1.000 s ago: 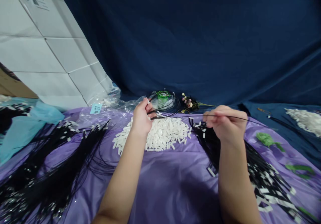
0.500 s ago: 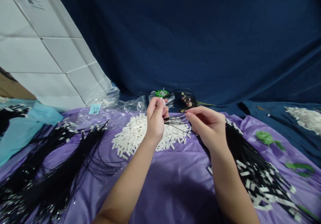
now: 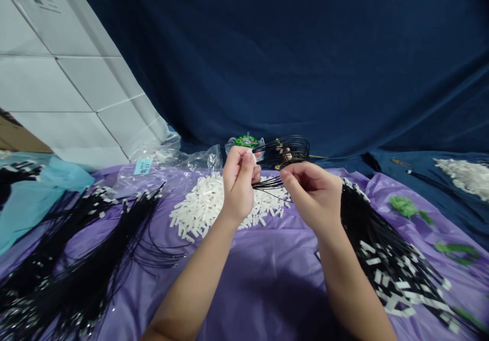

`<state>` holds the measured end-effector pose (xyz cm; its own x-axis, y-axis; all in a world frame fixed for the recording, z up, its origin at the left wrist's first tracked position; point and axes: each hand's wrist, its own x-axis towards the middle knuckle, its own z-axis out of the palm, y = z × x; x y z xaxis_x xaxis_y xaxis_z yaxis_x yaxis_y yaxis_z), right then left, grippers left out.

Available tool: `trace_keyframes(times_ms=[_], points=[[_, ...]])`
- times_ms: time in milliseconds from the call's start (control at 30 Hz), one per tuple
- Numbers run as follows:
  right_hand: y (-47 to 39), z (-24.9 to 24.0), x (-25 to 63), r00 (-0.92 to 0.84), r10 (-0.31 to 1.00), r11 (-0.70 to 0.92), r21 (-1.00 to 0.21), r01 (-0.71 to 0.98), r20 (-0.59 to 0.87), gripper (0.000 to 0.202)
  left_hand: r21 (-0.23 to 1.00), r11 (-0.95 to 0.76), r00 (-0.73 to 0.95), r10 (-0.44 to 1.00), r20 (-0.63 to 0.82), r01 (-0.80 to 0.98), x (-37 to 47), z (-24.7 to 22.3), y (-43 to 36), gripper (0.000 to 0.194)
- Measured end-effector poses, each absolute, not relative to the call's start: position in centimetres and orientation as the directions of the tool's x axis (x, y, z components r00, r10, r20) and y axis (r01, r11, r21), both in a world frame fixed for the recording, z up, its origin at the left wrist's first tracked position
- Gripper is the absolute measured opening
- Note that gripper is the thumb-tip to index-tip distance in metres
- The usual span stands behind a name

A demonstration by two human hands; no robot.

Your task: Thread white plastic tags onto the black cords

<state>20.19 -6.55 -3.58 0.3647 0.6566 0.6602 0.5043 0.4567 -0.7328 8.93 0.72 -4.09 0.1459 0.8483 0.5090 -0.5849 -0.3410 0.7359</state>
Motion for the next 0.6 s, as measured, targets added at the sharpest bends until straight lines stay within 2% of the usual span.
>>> trace_keyframes(times_ms=[433,600], points=[[-6.97,-2.74,20.43,0.374,0.698,0.400,-0.766,0.504,0.611,0.018,0.775,-0.390,0.191,0.822,0.537,-0.497,8.87,-4.63,0.51,0.025],[-6.88,-3.09,20.20,0.373,0.665,0.369,-0.718,0.590,0.648,0.017,0.777,-0.415,0.190,0.813,0.550,-0.473,9.30,-4.81,0.17,0.025]])
